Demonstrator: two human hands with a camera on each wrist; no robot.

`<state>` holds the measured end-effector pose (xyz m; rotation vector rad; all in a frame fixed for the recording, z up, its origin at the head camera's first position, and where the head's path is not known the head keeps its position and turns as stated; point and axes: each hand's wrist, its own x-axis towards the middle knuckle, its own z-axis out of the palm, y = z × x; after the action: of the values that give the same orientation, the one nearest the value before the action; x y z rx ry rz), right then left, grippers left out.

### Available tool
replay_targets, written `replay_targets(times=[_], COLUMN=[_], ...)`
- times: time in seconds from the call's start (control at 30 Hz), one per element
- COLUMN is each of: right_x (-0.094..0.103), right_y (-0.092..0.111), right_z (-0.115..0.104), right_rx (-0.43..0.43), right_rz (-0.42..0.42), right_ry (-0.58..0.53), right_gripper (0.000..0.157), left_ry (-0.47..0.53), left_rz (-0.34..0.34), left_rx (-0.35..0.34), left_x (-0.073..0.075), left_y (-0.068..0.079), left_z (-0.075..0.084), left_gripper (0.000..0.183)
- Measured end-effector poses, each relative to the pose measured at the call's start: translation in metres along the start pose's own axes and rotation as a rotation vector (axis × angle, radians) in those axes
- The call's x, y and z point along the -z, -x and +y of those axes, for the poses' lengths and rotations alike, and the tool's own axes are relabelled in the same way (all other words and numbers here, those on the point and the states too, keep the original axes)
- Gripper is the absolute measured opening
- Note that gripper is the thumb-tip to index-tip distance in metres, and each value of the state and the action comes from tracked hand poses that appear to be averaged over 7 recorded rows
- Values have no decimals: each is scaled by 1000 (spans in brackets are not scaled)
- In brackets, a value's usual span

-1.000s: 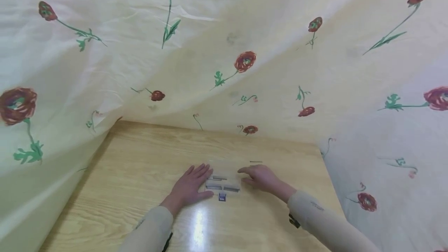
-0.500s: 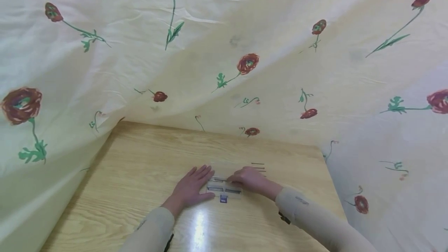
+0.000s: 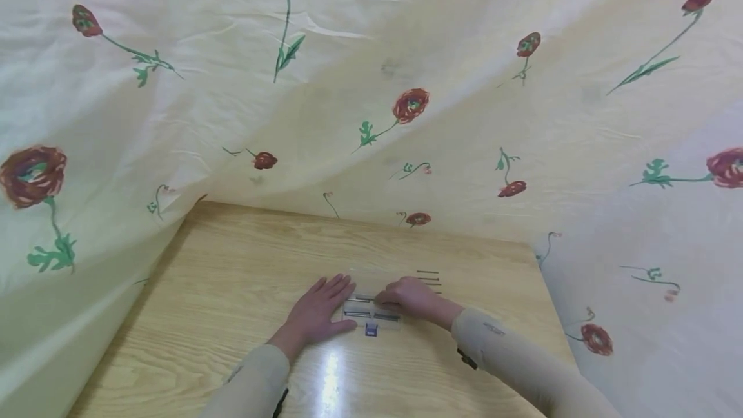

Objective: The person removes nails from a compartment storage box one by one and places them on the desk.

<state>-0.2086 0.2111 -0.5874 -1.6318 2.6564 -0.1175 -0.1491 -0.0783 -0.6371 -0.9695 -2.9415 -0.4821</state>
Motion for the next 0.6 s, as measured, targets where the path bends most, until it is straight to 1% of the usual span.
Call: replay_targets(times=[0.27,0.5,0.6], right_x=[-1,0,0], right_y=[-3,-5,-8], right_z=[-1,-5,-6], right_rx=[19,60,76], right_rz=[16,50,51], right_ry=[-12,-24,-2], right_gripper=[23,29,31], left_ry=[-34,-36,-25], left_rz=[38,38,34], left_rx=[-12,-5,0], left_x=[-3,-7,-10], left_y=[1,2,3], left_z=[-2,-1,0], left_gripper=[89,89,88])
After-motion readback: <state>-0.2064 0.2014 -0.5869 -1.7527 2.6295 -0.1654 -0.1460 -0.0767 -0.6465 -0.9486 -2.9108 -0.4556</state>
